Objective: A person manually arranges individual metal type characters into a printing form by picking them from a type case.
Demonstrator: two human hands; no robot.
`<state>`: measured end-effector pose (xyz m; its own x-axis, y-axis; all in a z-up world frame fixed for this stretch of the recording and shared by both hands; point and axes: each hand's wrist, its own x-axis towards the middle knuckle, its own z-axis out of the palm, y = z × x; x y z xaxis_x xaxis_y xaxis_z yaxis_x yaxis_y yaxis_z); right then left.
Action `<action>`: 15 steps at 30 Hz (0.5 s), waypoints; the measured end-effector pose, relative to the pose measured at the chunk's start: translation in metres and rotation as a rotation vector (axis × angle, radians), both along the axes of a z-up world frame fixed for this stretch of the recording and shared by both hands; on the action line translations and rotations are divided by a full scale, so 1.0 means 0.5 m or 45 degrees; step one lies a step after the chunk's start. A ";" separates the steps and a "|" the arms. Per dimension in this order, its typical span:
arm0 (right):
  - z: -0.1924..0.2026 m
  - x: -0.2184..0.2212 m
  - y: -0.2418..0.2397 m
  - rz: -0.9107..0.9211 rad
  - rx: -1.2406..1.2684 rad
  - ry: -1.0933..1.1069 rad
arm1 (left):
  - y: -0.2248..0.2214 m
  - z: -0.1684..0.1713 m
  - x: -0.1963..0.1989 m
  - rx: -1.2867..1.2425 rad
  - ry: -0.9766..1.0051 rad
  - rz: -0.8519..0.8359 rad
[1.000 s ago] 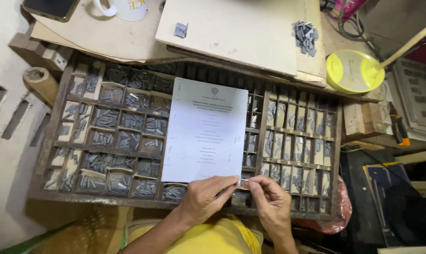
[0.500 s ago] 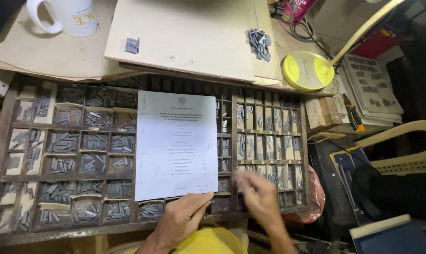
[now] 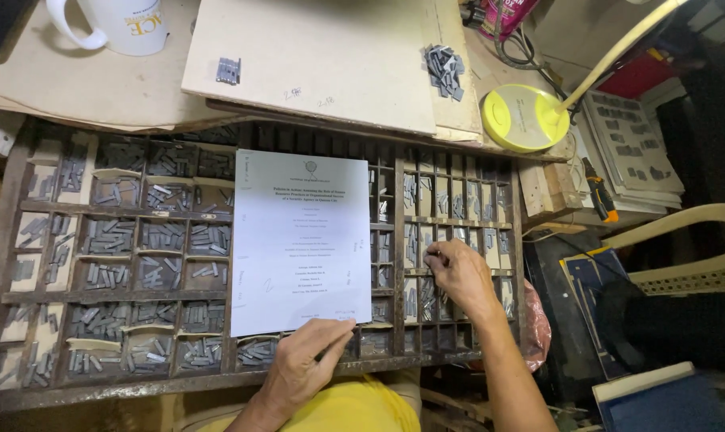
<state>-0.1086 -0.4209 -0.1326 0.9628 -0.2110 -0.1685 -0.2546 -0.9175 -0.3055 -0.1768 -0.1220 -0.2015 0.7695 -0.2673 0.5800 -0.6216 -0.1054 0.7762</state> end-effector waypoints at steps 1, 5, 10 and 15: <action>-0.003 0.000 -0.006 0.001 -0.003 0.001 | 0.000 0.003 0.001 -0.003 0.001 0.001; -0.016 -0.011 -0.026 0.067 0.224 -0.076 | 0.004 0.014 0.000 -0.055 0.026 0.040; 0.017 -0.088 0.012 -0.298 0.974 -0.169 | 0.006 0.033 0.008 -0.087 0.090 0.073; 0.022 -0.165 0.040 0.047 1.391 -0.429 | -0.023 0.032 0.031 -0.135 -0.089 -0.049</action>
